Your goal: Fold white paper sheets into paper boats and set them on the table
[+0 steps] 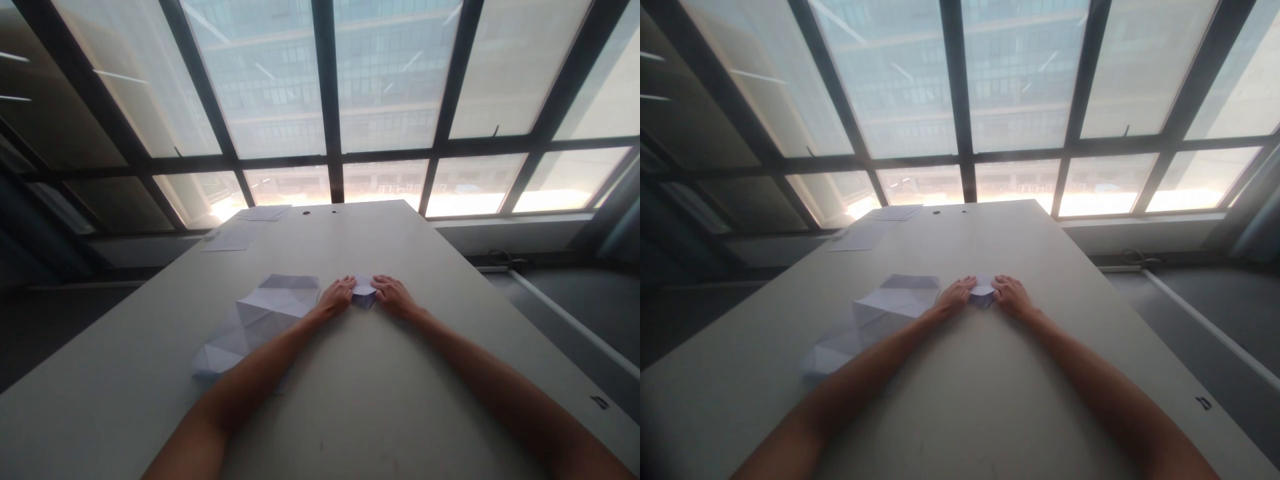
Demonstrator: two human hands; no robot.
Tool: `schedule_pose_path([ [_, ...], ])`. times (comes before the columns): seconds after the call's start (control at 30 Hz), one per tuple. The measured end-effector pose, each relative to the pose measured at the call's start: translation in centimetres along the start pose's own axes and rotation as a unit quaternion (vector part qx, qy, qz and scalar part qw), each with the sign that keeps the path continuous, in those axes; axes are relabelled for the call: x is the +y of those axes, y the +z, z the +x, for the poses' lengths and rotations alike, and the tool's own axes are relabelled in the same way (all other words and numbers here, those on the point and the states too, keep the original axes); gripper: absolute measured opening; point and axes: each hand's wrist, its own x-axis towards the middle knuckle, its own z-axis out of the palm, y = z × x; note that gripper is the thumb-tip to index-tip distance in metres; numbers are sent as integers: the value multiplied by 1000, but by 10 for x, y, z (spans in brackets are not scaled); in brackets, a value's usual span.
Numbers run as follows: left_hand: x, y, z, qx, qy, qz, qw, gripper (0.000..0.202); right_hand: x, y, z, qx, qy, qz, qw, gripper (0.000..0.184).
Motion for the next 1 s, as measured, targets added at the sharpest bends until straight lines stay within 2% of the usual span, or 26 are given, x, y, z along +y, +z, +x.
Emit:
schedule_pose_path([
  [0.07,3,-3,-1,0,-3,0,1000,49,-1,-2,0,5,-6,12,1000,38],
  [0.3,7,-10,-4,-46,10,13,999,54,1,-1,2,23,-25,43,998,54],
  [0.43,8,-6,-5,-28,24,43,998,50,5,6,2,40,-17,50,998,34],
  [0.53,6,-2,-7,-37,37,64,997,58,7,9,1,45,-22,57,997,42],
  [0.73,2,1,-7,-63,75,91,991,66,6,13,0,-15,-88,65,994,60],
  [0.87,1,2,-7,-75,86,102,988,66,6,16,1,-52,-96,52,993,57],
  [1.0,0,5,-8,-55,37,116,991,63,4,13,1,-46,-83,43,995,52],
])
